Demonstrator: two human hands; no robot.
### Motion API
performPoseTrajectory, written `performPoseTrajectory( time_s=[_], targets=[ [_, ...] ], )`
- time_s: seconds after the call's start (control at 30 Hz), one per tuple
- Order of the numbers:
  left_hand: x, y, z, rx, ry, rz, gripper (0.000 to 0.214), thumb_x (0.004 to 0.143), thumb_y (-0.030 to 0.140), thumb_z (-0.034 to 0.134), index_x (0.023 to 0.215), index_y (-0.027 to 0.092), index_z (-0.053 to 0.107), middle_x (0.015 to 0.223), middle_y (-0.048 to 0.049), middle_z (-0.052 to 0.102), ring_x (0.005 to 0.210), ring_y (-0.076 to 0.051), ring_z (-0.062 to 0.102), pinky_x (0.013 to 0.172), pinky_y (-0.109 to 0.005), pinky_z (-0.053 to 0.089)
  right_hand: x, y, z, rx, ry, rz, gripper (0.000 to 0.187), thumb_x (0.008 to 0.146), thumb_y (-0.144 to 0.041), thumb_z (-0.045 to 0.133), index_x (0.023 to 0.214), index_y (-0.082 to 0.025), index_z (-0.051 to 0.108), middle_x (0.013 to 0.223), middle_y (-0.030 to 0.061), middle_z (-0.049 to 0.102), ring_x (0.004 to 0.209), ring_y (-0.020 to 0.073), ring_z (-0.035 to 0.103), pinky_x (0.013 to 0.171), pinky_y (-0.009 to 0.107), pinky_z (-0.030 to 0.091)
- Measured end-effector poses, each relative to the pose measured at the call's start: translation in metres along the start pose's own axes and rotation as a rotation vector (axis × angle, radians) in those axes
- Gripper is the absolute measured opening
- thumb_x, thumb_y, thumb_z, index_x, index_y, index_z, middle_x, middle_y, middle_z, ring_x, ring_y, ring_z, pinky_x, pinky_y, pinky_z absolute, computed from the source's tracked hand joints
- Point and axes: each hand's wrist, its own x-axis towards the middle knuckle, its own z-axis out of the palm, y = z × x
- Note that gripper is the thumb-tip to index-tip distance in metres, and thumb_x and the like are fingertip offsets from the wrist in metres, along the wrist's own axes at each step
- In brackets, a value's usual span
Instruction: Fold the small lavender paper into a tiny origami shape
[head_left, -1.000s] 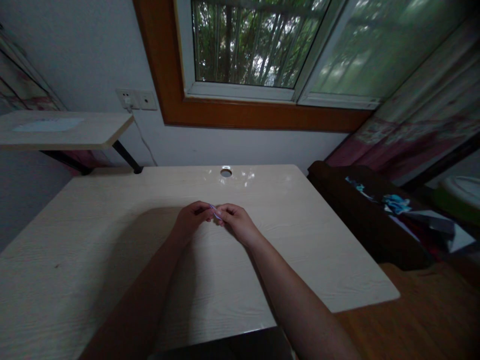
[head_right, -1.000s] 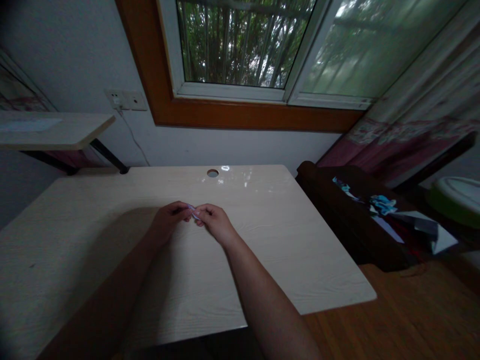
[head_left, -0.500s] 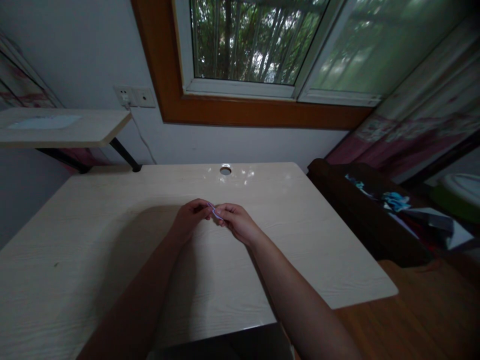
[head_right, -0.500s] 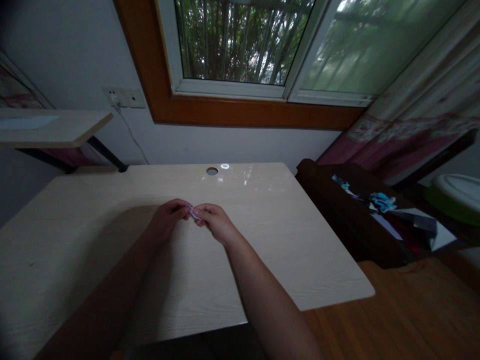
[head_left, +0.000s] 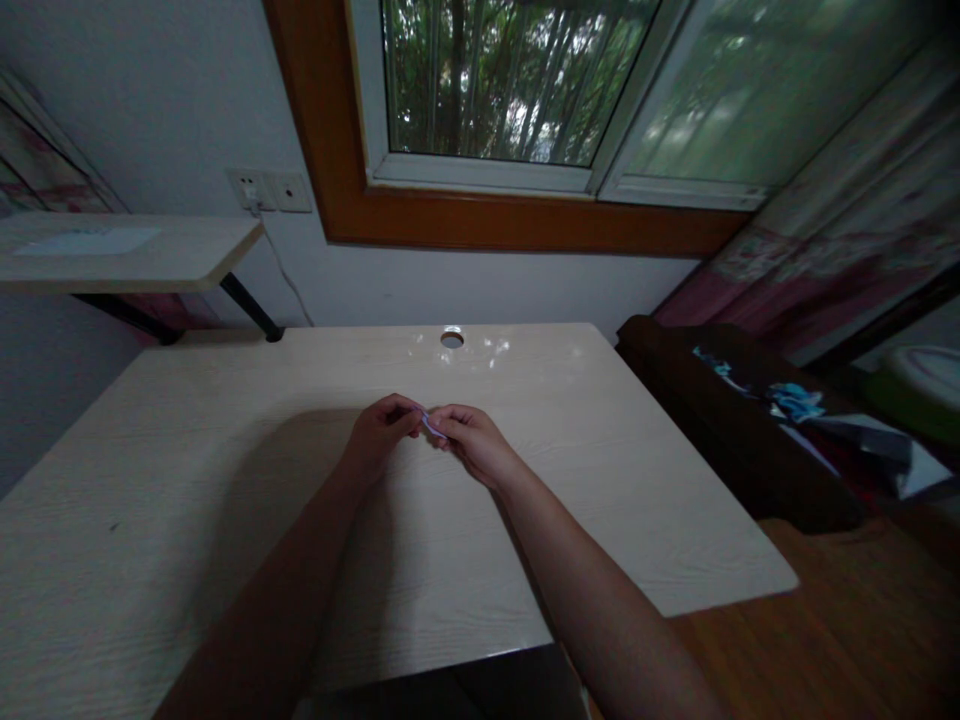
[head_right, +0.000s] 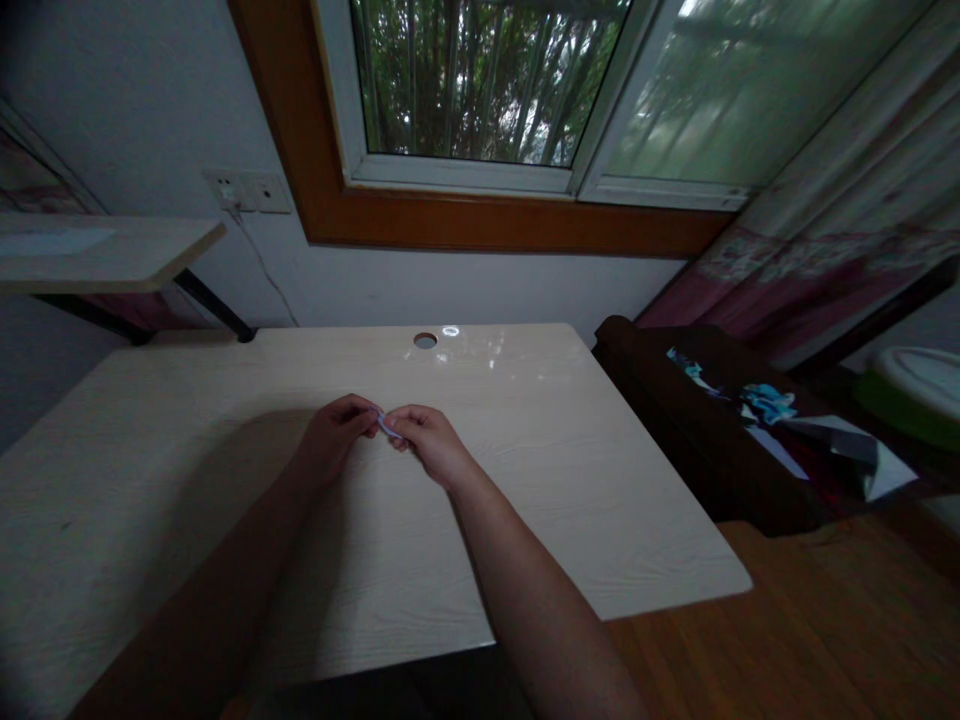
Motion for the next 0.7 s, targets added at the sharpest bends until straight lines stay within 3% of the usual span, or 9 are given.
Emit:
performPoseTrajectory(
  time_s=[0.43, 0.7],
  targets=[
    [0.001, -0.003, -0.002, -0.100, -0.037, -0.032, 0.020, 0.079, 0.035, 0.070, 0.083, 0.015, 0.072, 0.073, -0.0019, 0.068, 0.067, -0.013, 0.059, 0.068, -0.026, 0.049, 0.005, 0.010, -0.004, -0.069, 0.086, -0.066, 0.026, 0.073, -0.039, 0.079, 0.080, -0.016, 0.071, 0.066, 0.0007, 0.064, 0.058, 0.0106, 0.051, 0.058, 0.025, 0.037],
    [-0.001, 0.008, 0.001, 0.077, 0.000, -0.030, 0.019, 0.075, 0.035, 0.073, 0.077, 0.016, 0.073, 0.064, -0.0005, 0.065, 0.063, -0.013, 0.057, 0.065, -0.025, 0.048, 0.004, 0.008, -0.003, -0.178, 0.078, -0.072, 0.034, 0.073, -0.048, 0.077, 0.081, -0.016, 0.071, 0.068, 0.0017, 0.064, 0.059, 0.0118, 0.052, 0.060, 0.027, 0.040]
  ],
)
